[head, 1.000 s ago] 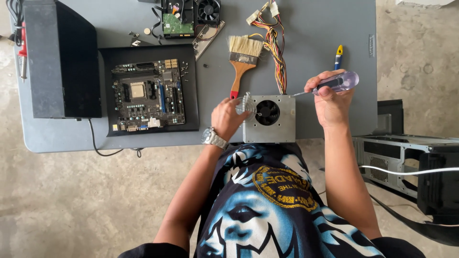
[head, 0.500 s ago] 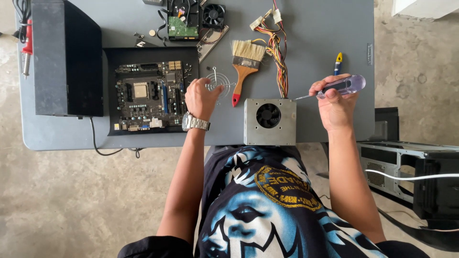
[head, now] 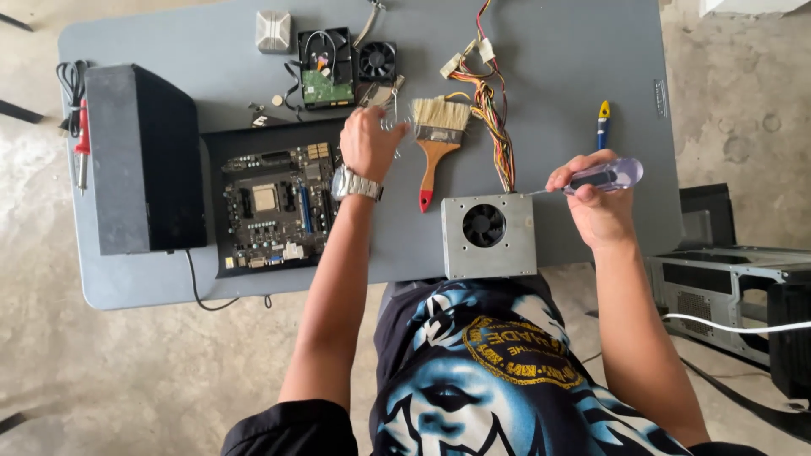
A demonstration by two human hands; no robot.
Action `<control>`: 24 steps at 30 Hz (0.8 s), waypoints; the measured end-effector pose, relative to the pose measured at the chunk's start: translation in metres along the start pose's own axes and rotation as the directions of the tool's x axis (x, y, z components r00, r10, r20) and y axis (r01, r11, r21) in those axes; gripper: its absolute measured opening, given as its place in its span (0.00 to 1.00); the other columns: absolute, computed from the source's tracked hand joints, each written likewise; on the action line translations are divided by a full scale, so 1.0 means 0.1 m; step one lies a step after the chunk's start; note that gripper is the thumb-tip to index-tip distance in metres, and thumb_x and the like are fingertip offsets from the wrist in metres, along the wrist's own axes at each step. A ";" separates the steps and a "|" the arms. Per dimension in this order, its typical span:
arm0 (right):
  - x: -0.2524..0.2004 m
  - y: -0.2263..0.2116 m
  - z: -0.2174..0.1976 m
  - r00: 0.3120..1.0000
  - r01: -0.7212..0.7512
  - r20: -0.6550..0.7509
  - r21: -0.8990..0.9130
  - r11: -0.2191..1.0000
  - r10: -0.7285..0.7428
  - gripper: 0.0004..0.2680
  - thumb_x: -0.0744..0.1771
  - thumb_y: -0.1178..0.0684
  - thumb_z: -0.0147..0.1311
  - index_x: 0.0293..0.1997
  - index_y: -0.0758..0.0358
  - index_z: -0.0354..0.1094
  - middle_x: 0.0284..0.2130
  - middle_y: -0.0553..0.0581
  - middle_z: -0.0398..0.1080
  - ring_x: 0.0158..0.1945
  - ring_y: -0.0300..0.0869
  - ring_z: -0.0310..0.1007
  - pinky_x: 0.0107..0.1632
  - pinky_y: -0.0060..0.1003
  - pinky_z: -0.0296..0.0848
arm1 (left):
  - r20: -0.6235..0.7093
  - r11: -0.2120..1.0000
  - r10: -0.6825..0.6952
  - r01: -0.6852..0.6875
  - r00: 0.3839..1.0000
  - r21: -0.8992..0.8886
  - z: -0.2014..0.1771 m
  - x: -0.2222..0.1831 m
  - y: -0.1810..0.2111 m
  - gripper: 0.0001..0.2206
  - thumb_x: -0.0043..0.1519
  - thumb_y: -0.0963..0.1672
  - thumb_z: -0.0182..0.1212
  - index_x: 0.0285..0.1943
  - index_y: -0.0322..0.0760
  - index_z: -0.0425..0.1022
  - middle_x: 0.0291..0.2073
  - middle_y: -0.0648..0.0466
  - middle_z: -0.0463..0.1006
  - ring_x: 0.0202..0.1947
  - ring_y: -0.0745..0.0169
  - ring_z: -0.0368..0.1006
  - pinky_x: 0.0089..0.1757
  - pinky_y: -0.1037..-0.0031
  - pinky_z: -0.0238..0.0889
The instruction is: Reassembling a computer power supply unit by installing the fan and casing using a screwdriver.
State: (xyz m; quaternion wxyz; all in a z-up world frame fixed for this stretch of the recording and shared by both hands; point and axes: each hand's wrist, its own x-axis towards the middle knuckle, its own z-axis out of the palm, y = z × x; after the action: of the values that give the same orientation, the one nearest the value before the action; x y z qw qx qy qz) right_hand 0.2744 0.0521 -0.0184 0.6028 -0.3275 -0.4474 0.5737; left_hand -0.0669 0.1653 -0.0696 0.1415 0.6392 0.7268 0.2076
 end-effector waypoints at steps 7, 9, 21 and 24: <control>0.00 -0.31 0.29 0.989 -0.037 0.149 0.153 0.988 0.013 0.12 0.61 0.50 0.67 0.43 0.55 0.67 0.36 0.53 0.72 0.40 0.41 0.73 0.49 0.34 0.72 | -0.026 0.988 0.152 -0.151 0.988 0.028 -0.06 0.91 0.35 0.17 0.47 0.51 0.71 0.35 0.36 0.80 0.34 0.45 0.78 0.33 0.42 0.75 0.32 0.57 0.66; 0.01 -0.33 0.32 0.984 0.006 0.177 0.128 0.992 -0.029 0.11 0.62 0.49 0.65 0.45 0.54 0.68 0.38 0.51 0.74 0.42 0.38 0.74 0.49 0.32 0.74 | 0.065 0.985 0.165 -0.168 0.984 0.042 -0.02 1.18 0.43 0.16 0.48 0.48 0.71 0.40 0.34 0.80 0.37 0.42 0.79 0.36 0.48 0.76 0.33 0.63 0.72; 0.09 -0.30 0.36 0.981 0.030 0.192 0.056 0.998 -0.040 0.16 0.60 0.42 0.68 0.42 0.57 0.68 0.32 0.52 0.72 0.36 0.41 0.71 0.41 0.35 0.71 | 0.274 0.905 0.307 -0.369 0.911 0.213 1.19 2.38 0.46 0.09 0.44 0.35 0.63 0.19 0.33 0.64 0.19 0.46 0.70 0.19 0.44 0.71 0.20 0.61 0.64; 0.12 -0.33 0.51 0.985 -0.069 0.167 0.178 0.982 0.039 0.15 0.60 0.45 0.70 0.44 0.57 0.71 0.35 0.49 0.73 0.35 0.36 0.65 0.40 0.30 0.62 | 0.328 0.944 0.187 -0.262 0.926 0.202 1.47 2.55 0.43 0.14 0.45 0.44 0.74 0.27 0.33 0.71 0.27 0.44 0.75 0.27 0.42 0.74 0.26 0.58 0.69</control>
State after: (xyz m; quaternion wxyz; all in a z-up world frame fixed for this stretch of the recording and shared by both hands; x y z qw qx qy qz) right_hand 0.2404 0.0539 0.0331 0.5761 -0.2349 -0.4314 0.6533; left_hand 0.0039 0.4395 -0.1621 0.1480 0.7554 0.6376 0.0315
